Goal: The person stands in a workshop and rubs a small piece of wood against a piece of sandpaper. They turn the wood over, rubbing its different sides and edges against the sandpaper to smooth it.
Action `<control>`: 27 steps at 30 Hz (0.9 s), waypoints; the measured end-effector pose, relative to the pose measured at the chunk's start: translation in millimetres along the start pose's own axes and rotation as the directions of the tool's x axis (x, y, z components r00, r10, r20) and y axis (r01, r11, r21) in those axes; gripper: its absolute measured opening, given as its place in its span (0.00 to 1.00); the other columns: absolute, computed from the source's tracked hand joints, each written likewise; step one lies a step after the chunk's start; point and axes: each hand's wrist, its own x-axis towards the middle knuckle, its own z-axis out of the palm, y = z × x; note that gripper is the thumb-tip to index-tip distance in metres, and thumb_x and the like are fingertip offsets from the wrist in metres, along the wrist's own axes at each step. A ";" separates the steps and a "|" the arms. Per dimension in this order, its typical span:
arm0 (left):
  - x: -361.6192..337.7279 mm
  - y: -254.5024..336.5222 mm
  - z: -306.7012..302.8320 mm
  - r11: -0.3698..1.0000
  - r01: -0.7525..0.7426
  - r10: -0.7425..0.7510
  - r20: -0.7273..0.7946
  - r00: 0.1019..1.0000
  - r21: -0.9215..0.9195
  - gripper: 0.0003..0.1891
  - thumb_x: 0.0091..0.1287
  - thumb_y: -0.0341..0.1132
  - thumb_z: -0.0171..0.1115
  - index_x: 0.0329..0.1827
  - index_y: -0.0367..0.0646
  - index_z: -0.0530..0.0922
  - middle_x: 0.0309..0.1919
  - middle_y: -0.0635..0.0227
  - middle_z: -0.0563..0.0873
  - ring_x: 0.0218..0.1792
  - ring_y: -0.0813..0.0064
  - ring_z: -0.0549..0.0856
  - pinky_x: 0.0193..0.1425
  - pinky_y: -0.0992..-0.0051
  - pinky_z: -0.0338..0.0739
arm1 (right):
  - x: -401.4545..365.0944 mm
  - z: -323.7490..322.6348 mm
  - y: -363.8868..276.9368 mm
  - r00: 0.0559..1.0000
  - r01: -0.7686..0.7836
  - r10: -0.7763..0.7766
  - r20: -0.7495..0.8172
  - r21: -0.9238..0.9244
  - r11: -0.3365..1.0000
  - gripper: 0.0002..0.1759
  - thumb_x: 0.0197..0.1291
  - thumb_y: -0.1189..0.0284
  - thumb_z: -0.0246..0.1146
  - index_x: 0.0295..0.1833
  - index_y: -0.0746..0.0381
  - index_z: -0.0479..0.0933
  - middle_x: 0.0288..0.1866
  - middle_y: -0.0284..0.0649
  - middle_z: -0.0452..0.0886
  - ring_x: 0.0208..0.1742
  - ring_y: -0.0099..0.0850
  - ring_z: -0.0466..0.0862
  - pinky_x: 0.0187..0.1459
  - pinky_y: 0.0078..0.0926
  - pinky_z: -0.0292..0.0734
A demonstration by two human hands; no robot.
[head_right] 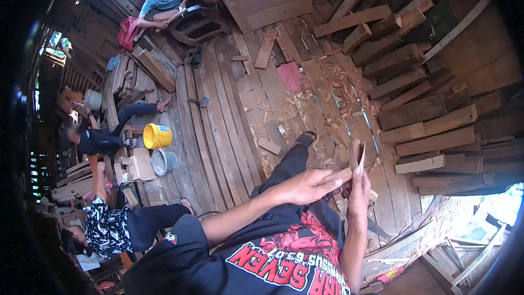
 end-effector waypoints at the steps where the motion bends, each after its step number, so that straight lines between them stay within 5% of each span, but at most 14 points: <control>1: 1.5 0.9 -0.1 1.000 0.023 -0.023 -0.013 1.000 -0.021 0.31 0.83 0.60 0.52 0.48 0.33 0.78 0.31 0.60 0.82 0.34 0.69 0.82 0.42 0.66 0.78 | 0.0 0.2 -1.5 1.000 0.006 -0.006 0.006 -0.011 1.000 0.21 0.84 0.50 0.53 0.42 0.54 0.73 0.26 0.22 0.65 0.24 0.14 0.64 0.25 0.19 0.56; 8: 0.9 23.8 -3.8 0.995 0.052 -0.052 0.002 0.999 -0.084 0.28 0.84 0.59 0.50 0.43 0.38 0.78 0.27 0.68 0.81 0.28 0.76 0.82 0.34 0.69 0.78 | -1.1 1.7 -10.8 1.000 0.006 -0.004 0.020 -0.093 0.996 0.20 0.83 0.51 0.55 0.44 0.55 0.74 0.27 0.22 0.67 0.25 0.14 0.64 0.26 0.19 0.57; 11: 5.7 14.3 1.5 0.994 -0.077 0.075 -0.030 0.997 -0.077 0.23 0.85 0.54 0.51 0.50 0.39 0.77 0.31 0.69 0.81 0.30 0.78 0.83 0.34 0.72 0.78 | -2.9 4.8 -13.8 1.000 -0.003 0.003 0.007 -0.085 0.996 0.20 0.83 0.51 0.55 0.45 0.56 0.75 0.28 0.22 0.67 0.26 0.14 0.64 0.26 0.19 0.57; 15: 11.2 8.2 9.9 0.898 -0.022 0.010 -0.029 1.000 -0.439 0.19 0.86 0.48 0.50 0.66 0.43 0.71 0.41 0.68 0.82 0.35 0.79 0.86 0.37 0.77 0.83 | 1.9 -1.5 -4.4 0.999 0.054 -0.054 0.004 -0.017 0.998 0.22 0.83 0.48 0.54 0.48 0.56 0.76 0.28 0.22 0.68 0.26 0.14 0.64 0.26 0.18 0.57; 20: 13.9 14.2 -3.9 0.483 0.096 -0.157 0.022 0.987 -0.871 0.21 0.79 0.37 0.53 0.72 0.41 0.69 0.45 0.61 0.85 0.44 0.64 0.90 0.51 0.61 0.89 | -4.2 -6.4 -5.9 0.985 -0.013 0.013 -0.172 -0.002 1.000 0.24 0.83 0.48 0.53 0.62 0.57 0.75 0.31 0.23 0.69 0.28 0.14 0.65 0.28 0.16 0.60; 23: 13.2 20.3 -15.8 0.380 0.192 -0.197 0.124 0.973 -0.905 0.21 0.79 0.43 0.47 0.68 0.43 0.71 0.38 0.67 0.80 0.28 0.77 0.80 0.32 0.71 0.82 | -13.5 -8.4 -17.1 0.990 0.030 -0.029 -0.140 0.000 1.000 0.25 0.84 0.48 0.52 0.61 0.59 0.75 0.33 0.24 0.71 0.30 0.14 0.66 0.30 0.17 0.62; 24: 12.4 27.7 -17.3 0.320 0.223 -0.213 0.159 0.964 -0.921 0.20 0.80 0.46 0.44 0.65 0.44 0.72 0.33 0.71 0.74 0.21 0.82 0.70 0.20 0.78 0.71 | -15.1 -10.3 -14.5 0.988 0.054 -0.055 -0.145 -0.008 0.998 0.24 0.84 0.48 0.51 0.61 0.59 0.75 0.32 0.25 0.71 0.29 0.14 0.66 0.29 0.17 0.62; 27: 13.2 30.7 -24.4 0.024 0.327 -0.013 0.327 0.945 -0.945 0.18 0.81 0.46 0.44 0.60 0.43 0.73 0.30 0.70 0.72 0.16 0.84 0.67 0.15 0.83 0.65 | -18.0 -14.4 -6.8 0.985 0.084 -0.085 -0.150 -0.012 0.996 0.24 0.84 0.48 0.51 0.59 0.59 0.75 0.31 0.25 0.70 0.28 0.14 0.66 0.28 0.17 0.62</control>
